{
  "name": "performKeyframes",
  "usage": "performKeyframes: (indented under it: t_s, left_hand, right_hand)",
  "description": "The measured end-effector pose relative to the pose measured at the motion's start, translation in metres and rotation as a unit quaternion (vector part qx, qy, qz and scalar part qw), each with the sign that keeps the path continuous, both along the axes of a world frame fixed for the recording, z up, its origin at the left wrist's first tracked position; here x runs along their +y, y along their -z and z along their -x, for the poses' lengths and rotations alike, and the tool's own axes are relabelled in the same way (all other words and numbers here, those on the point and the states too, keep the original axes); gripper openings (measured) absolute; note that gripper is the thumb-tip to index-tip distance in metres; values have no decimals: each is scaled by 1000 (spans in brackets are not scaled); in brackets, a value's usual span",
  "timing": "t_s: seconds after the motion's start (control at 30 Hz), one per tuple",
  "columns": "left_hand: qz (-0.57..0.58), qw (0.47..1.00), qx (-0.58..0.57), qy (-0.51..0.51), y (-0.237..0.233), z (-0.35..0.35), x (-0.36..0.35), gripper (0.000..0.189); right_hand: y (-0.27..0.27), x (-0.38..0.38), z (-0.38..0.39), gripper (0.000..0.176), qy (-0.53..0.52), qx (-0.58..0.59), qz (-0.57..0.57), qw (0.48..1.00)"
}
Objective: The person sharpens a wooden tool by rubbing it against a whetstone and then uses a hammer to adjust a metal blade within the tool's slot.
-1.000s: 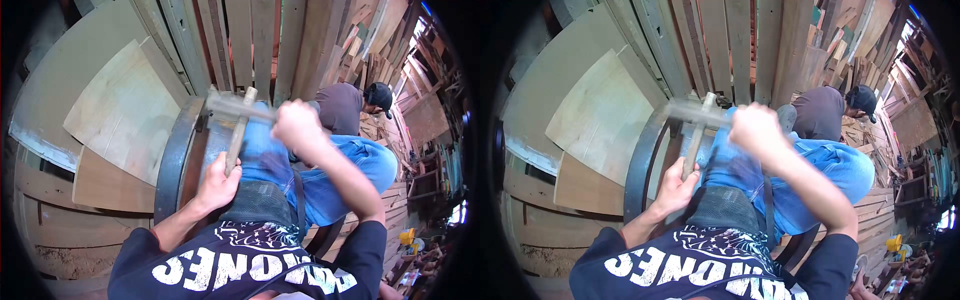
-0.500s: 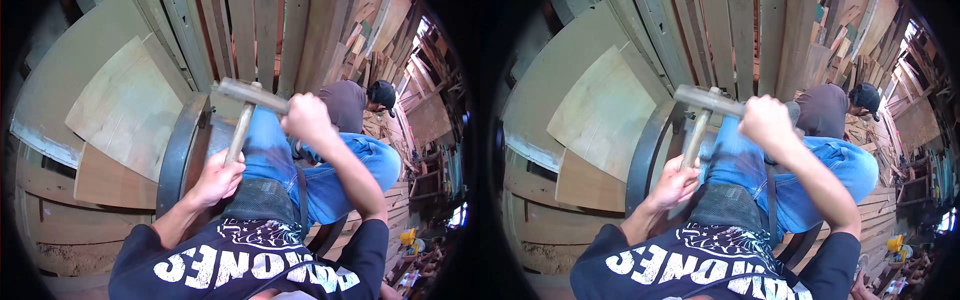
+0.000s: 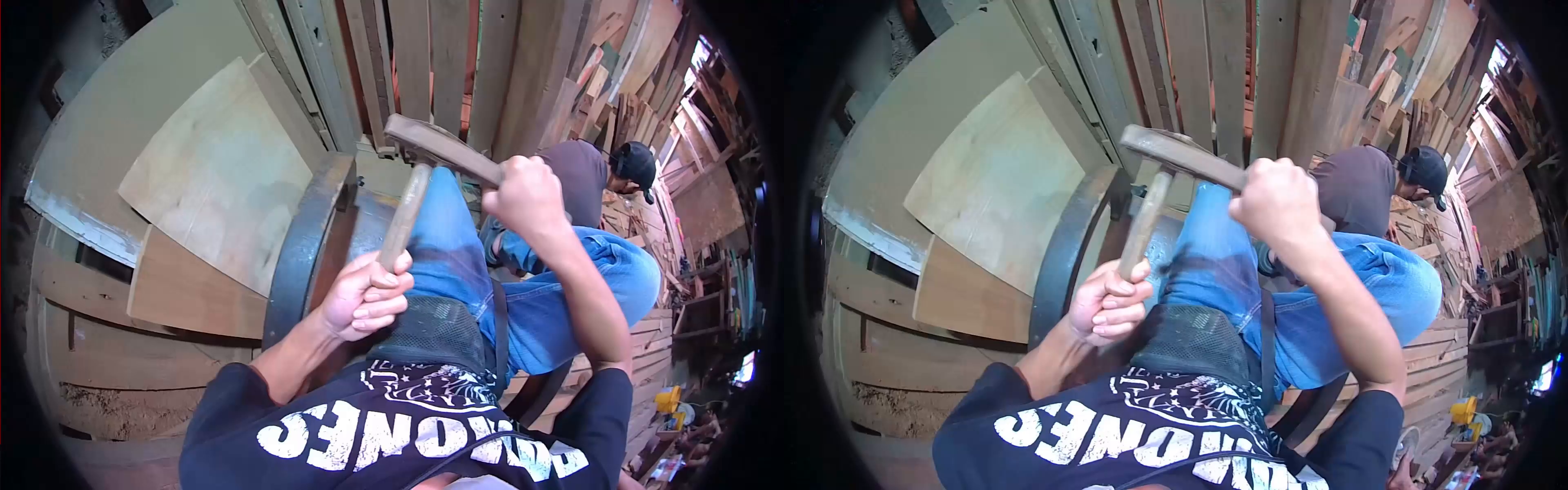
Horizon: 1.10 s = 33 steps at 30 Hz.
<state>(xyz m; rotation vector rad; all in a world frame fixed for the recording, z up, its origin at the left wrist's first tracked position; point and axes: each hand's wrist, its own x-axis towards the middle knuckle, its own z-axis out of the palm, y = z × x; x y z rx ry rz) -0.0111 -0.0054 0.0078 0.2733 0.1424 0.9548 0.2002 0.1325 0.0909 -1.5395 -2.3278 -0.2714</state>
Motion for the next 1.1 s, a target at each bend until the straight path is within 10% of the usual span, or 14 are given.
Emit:
performKeyframes:
  t_s: [0.17, 0.3, 0.97, 1.1]
  left_hand:
    - [-1, 1000, 16, 27, -8, -3, -7, 8]
    - [-25, 999, -19, 31, -7, -7, -7, 9]
    - [48, 958, -259, 116, 14, -12, -5, 7]
    - [74, 944, -280, 160, 12, -11, -4, 7]
  right_hand:
    - [8, -64, 5, 13, -174, -33, 58, 983]
    - [-5, -25, -15, 17, -11, -12, -31, 999]
    - [24, -70, -3, 22, -52, -35, 118, 991]
    - [-2, -25, -21, 25, 93, 86, 92, 988]
